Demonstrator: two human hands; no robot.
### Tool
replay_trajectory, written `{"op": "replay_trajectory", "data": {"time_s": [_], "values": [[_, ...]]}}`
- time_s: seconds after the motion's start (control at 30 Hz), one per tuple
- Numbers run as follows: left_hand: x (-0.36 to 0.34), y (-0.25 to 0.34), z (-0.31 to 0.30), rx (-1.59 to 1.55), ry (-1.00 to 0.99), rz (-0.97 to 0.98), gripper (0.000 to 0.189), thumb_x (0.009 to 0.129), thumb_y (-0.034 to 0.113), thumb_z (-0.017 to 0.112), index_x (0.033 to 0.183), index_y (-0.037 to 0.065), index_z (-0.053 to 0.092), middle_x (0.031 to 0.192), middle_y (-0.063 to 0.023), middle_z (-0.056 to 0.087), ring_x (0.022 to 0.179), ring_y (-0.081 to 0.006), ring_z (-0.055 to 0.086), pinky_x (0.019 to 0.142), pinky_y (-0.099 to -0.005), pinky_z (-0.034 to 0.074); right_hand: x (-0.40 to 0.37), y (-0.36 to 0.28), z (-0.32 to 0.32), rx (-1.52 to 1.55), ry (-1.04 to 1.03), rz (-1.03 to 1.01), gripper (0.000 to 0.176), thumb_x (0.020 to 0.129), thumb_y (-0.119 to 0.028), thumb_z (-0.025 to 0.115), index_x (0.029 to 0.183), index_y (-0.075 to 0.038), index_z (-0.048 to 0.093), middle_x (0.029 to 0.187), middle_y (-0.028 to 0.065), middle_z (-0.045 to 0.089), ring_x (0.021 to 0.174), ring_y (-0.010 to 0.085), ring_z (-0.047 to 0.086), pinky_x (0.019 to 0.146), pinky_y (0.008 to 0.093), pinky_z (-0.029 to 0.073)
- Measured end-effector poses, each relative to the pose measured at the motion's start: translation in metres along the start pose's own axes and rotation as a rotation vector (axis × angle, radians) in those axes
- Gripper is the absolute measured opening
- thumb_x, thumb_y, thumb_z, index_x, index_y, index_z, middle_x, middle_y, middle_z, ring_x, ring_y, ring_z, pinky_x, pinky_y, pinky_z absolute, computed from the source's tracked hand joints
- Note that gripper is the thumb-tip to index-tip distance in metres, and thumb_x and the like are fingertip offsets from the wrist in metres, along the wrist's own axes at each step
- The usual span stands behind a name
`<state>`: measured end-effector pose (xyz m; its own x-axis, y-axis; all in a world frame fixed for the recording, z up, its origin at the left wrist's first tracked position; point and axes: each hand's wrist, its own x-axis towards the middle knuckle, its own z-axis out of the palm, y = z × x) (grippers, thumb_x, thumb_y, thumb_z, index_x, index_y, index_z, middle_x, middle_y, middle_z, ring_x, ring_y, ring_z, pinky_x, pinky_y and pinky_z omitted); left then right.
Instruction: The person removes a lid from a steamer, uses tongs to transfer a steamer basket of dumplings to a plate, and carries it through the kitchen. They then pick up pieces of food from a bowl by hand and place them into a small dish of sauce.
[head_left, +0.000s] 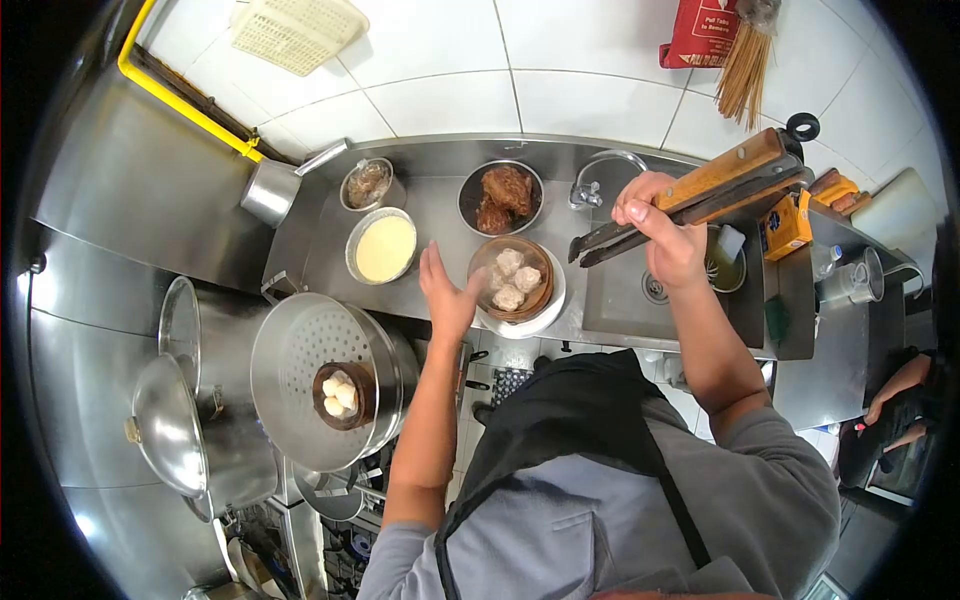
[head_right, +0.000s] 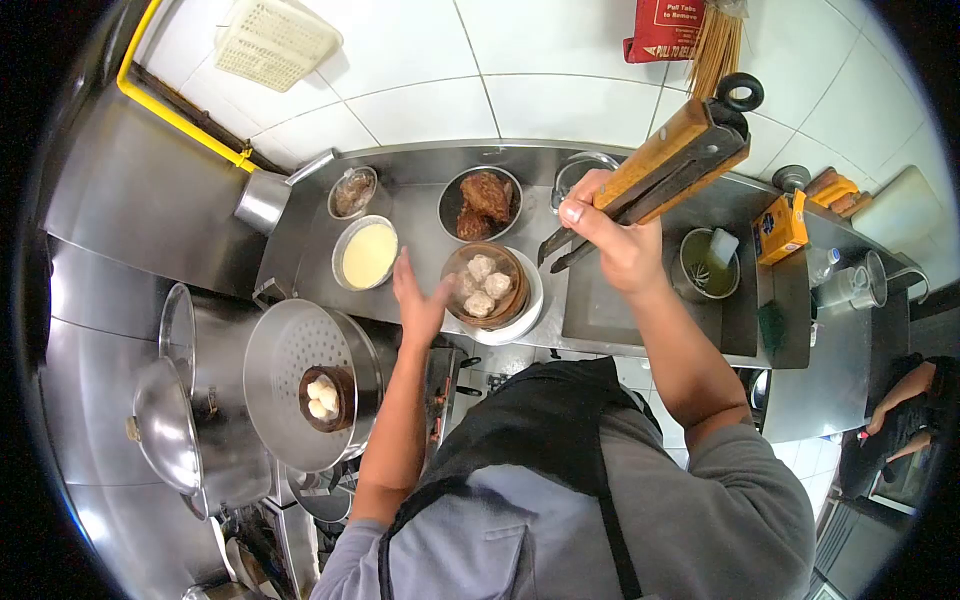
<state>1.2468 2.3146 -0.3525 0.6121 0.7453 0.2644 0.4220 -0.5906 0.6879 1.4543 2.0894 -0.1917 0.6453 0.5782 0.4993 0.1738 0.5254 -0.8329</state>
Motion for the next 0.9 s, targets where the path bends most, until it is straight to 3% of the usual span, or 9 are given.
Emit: {"op": "replay_trajectory", "data": {"time_s": [0.2,0.3,0.5,0.6,0.7,0.9], "values": [[0.014,-0.021,0.015,-0.087,-0.187,-0.14,0.113,0.074,0.04,0.082,0.155,-0.001,0.015,0.155,-0.033,0.021,0.145,-0.0449,0.024,0.118,-0.0472,0.024,-0.003,0.004,-0.01,-0.014,0.008,0.005,0.014,0.085,-0.01,0.067,0.077,-0.001,0.06,0.076,0.0071,0.06,0.074,0.0147,0.056,0.071,0.0296,0.044],[0.018,-0.021,0.014,-0.109,-0.218,-0.103,0.114,0.074,0.043,0.082,0.154,-0.004,0.015,0.156,-0.033,0.02,0.146,-0.0443,0.022,0.119,-0.0459,0.024,-0.004,0.003,-0.013,-0.021,0.015,-0.003,0.013,0.085,-0.009,0.067,0.077,-0.001,0.06,0.076,0.0072,0.06,0.074,0.0145,0.055,0.07,0.0295,0.044],[0.042,0.025,0.015,0.169,-0.349,-0.101,0.118,0.07,0.054,0.08,0.157,0.006,0.016,0.158,-0.0276,0.022,0.146,-0.0425,0.022,0.117,-0.0529,0.024,-0.006,0.003,-0.013,0.0,0.015,0.005,0.013,0.085,-0.009,0.066,0.077,-0.001,0.06,0.077,0.0077,0.06,0.073,0.0147,0.055,0.069,0.0295,0.044],[0.047,0.031,0.02,0.267,-0.418,-0.155,0.124,0.067,0.061,0.08,0.157,0.006,0.016,0.159,-0.0269,0.023,0.146,-0.0407,0.025,0.118,-0.0511,0.024,-0.008,0.005,-0.011,0.03,-0.006,0.013,0.014,0.085,-0.01,0.067,0.078,0.0,0.06,0.078,0.008,0.06,0.074,0.0149,0.055,0.07,0.0296,0.044],[0.044,0.014,0.028,0.191,-0.39,-0.111,0.121,0.066,0.06,0.08,0.158,0.013,0.016,0.158,-0.026,0.023,0.146,-0.0436,0.021,0.114,-0.0613,0.022,-0.011,0.006,-0.006,0.059,-0.036,0.027,0.014,0.086,-0.01,0.067,0.079,0.0,0.059,0.079,0.0081,0.06,0.075,0.0149,0.055,0.071,0.0298,0.043],[0.037,0.027,0.015,0.129,-0.377,-0.07,0.121,0.066,0.059,0.081,0.158,0.016,0.017,0.158,-0.0256,0.024,0.146,-0.0439,0.021,0.112,-0.0628,0.023,-0.014,0.009,0.006,0.164,-0.076,0.057,0.014,0.087,-0.011,0.067,0.081,0.0,0.059,0.08,0.008,0.06,0.075,0.0146,0.055,0.07,0.0297,0.043]]}}
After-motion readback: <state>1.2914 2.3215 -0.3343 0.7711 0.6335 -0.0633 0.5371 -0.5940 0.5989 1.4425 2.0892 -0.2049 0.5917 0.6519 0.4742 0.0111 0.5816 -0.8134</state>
